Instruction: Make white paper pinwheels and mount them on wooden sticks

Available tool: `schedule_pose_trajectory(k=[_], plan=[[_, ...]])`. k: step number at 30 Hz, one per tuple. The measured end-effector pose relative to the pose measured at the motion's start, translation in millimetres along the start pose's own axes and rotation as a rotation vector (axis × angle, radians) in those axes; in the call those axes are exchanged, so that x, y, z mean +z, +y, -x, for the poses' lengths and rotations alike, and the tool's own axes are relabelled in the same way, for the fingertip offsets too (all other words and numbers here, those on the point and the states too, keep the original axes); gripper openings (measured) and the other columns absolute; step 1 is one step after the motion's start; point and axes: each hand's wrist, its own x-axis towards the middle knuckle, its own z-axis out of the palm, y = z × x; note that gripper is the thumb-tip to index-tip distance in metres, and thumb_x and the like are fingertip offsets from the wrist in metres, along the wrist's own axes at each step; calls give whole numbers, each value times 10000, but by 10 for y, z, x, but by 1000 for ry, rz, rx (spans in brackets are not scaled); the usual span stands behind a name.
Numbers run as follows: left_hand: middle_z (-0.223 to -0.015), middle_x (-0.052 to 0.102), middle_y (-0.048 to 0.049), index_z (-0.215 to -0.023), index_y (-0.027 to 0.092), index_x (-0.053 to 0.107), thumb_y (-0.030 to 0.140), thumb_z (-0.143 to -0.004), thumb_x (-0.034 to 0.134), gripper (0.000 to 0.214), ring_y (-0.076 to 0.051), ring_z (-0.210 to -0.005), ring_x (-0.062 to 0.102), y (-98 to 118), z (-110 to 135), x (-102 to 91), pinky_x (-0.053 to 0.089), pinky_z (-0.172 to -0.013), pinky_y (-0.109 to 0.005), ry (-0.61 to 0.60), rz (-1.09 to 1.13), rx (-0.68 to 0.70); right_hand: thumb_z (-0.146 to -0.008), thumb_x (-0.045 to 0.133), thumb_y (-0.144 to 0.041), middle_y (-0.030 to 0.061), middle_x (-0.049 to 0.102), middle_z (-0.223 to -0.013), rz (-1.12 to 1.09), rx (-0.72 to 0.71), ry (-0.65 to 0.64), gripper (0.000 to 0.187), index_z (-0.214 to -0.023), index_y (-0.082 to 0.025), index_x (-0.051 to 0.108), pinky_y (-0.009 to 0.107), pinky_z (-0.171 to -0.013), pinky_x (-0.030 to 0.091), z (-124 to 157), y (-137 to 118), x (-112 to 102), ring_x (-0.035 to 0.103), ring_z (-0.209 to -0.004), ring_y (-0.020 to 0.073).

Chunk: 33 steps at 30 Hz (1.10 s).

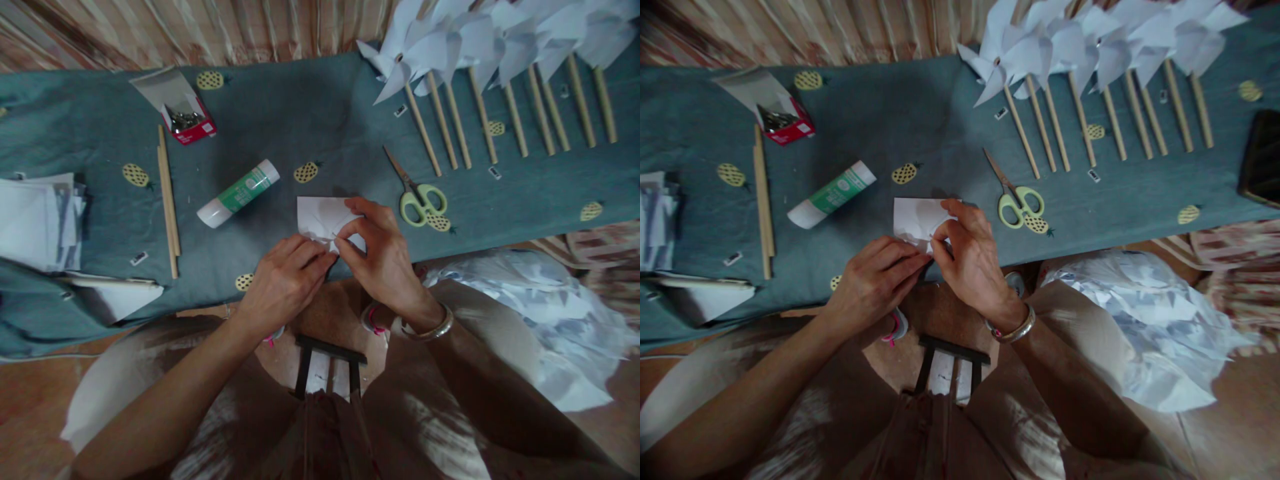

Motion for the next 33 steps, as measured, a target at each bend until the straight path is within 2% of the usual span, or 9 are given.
schedule_pose_trajectory(k=[6,19,27,33], plan=[[-944,703,-83,-1055,134,675,156,-965,544,160,-209,-875,631,-5,9,10,554,-737,-346,-6,19,-5,-877,621,-198,115,634,-1297,-56,5,-4,30,-884,-220,641,490,-1055,433,-2,28,-10,563,-1238,286],[-936,706,-77,-1034,123,678,148,-957,561,143,-206,-859,627,9,1,2,561,-737,-339,9,8,6,-903,622,-223,115,618,-1296,-62,-22,-6,46,-904,-214,666,465,-1059,449,6,43,-9,562,-1239,276],[-936,706,-83,-1030,127,679,150,-961,546,152,-214,-870,629,6,-5,-3,562,-741,-349,-6,7,2,-963,534,-226,71,571,-1356,67,-105,-19,156,-956,-267,684,461,-1025,477,43,0,4,545,-1231,249],[-953,705,-80,-1057,150,678,152,-971,521,179,-211,-894,638,4,4,-8,563,-765,-357,-31,27,-10,-959,496,-184,142,591,-1361,214,-191,-35,208,-1015,-205,695,468,-957,464,78,-38,9,543,-1210,291]])
